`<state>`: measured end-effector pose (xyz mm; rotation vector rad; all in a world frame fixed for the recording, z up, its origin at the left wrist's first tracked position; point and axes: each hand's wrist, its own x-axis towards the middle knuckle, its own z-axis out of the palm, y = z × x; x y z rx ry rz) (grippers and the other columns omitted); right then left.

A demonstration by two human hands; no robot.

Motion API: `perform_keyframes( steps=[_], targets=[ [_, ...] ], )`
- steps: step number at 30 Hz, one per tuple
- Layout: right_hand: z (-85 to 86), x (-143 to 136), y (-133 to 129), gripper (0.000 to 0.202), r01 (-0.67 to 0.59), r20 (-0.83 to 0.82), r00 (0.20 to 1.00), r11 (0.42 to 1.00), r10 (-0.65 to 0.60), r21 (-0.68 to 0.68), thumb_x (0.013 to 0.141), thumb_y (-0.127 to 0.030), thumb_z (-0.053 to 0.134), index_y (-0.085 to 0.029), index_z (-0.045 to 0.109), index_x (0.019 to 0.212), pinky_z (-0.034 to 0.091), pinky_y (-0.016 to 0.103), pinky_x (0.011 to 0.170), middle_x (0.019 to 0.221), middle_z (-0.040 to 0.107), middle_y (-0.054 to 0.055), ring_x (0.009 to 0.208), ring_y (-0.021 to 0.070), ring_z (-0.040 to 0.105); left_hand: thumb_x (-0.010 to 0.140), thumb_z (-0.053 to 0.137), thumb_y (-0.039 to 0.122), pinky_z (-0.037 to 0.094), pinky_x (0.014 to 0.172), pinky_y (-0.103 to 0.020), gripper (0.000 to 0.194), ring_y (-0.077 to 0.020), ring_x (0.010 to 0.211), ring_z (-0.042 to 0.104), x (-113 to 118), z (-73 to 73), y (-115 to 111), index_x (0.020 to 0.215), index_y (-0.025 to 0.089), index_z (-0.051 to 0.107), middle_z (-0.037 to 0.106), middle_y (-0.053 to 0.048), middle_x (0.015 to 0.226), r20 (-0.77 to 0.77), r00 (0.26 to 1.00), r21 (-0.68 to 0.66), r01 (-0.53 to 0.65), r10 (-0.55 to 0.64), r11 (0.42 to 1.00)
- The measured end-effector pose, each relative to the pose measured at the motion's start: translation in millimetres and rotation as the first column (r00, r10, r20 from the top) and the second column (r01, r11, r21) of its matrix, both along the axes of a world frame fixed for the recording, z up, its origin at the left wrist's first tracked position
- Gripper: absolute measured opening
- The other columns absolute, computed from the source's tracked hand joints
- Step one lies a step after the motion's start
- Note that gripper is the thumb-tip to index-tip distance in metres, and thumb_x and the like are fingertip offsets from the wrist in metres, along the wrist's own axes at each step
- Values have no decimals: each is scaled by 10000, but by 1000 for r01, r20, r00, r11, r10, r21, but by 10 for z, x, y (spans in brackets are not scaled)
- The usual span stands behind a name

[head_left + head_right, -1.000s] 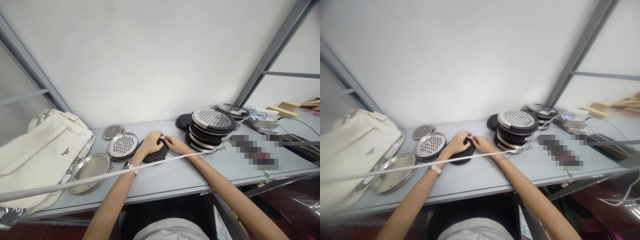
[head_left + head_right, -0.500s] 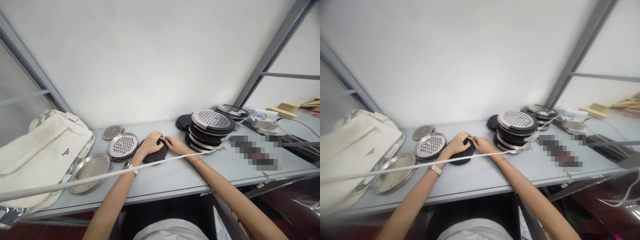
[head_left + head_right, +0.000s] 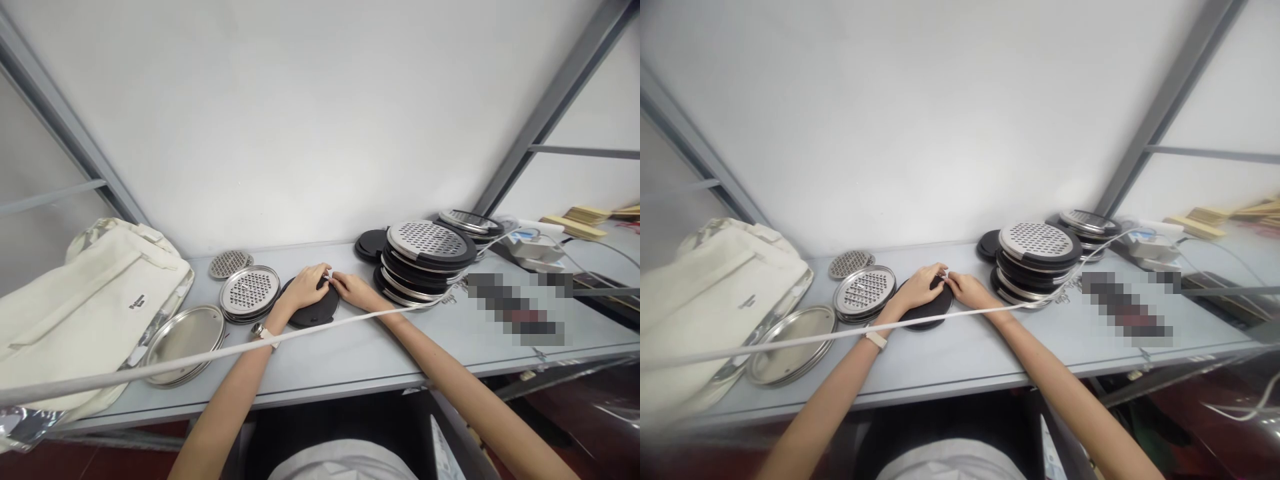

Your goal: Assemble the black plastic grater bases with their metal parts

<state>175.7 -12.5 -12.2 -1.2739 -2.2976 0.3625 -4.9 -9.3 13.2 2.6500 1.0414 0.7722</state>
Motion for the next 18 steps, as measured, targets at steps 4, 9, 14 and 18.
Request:
perform_keyframes(
  steps=[4,9,14,18],
  targets=[
    [3,-1,-4,260,-7,0,1000,1000,7,-3,953,-261,343,-158,576,899,310,229,588,722,634,48,603,136,531,852,448,158,450,902,-376,256,-206,995,573,-4,-17,19,1106,187,475,597,-78,1075,27,999,-8,35,-35,999],
    [-2,-1,-4,248,2,4,1000,1000,-2,-17,947,-262,357,-158,574,888,301,230,572,694,618,43,579,133,514,848,442,139,462,906,-366,280,-197,1015,571,-7,-59,38,1123,192,461,587,-77,1086,71,996,-41,56,-53,998],
    [0,4,-7,264,-1,-8,1000,1000,1,-19,949,-267,349,-160,567,845,293,229,569,671,599,31,571,127,498,835,466,138,456,925,-383,478,-202,1035,572,-21,-92,41,1288,203,328,591,-84,1087,107,994,-91,36,-26,995],
    [11,6,-13,271,-6,-14,1000,1000,5,-18,950,-265,340,-164,551,812,288,228,569,656,584,22,572,123,490,827,487,146,451,933,-389,616,-204,1039,572,-31,-123,61,1368,204,197,590,-91,1086,130,991,-104,37,-23,994]
  ],
)
